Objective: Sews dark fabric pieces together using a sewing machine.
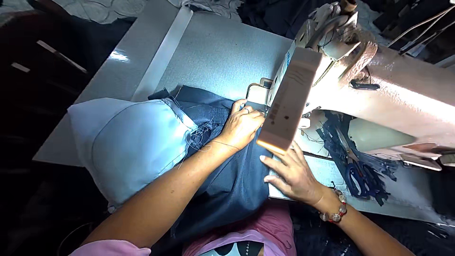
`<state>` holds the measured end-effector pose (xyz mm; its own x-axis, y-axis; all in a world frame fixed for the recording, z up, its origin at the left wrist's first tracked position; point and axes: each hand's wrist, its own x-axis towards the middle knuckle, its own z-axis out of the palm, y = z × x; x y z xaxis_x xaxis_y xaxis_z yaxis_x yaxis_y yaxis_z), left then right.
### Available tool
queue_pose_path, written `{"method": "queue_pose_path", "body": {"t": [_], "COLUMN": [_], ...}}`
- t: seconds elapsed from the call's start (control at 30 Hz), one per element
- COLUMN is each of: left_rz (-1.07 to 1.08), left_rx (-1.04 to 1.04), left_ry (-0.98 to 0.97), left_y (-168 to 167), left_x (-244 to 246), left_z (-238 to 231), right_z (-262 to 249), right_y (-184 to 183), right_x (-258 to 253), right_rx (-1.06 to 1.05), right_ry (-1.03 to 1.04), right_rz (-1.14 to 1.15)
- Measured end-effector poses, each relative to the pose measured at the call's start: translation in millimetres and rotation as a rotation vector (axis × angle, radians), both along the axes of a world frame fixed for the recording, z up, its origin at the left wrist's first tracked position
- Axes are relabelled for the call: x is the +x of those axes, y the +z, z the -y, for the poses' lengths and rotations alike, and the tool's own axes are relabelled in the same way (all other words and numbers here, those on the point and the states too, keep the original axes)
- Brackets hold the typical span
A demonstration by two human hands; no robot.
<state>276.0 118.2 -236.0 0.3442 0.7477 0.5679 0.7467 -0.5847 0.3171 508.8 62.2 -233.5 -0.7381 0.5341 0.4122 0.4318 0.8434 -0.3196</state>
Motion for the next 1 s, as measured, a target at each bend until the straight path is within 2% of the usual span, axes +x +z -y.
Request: {"method": "queue_pose_path", "body": {"t": [0.13,0.3,0.43,0.53,0.6,0.77,0.87,0.97,1.0], "left_rz": [-0.013,0.098,0.081,0.077,0.084,0.096,0.088,0.083,0.083], "left_rx": [-0.232,-0.099,-0.073,-0.068,-0.072,-0.109,-0.124,-0.132,-0.128], "left_ry": [0.018,0.02,0.011,0.006,0.007,0.019,0.025,0.033,0.033], "left_y": [14,-4,-3,-3,-7,-13,-14,-14,-14], "left_x": [0,-2,-2,-3,-4,-8,-9,-8,-8], "left_z": [12,11,10,9,9,7,6,7,7], "right_z": [32,38,20,-4,-15,-9,-15,-27,-28], "right_y": [2,1,10,12,8,7,14,27,26], "right_x": [-12,-13,-2,10,9,-14,-15,0,3], "right_rx": [-0.068,-0.071,-0.214,-0.088,-0.005,0.004,-0.068,-0.265,-0.266], "right_ry": [0.093,0.095,0.154,-0.005,-0.039,0.094,0.09,0.116,0.133], "right_rz": [-0.085,-0.094,-0.154,-0.064,-0.025,-0.03,-0.11,0.016,0.037]}}
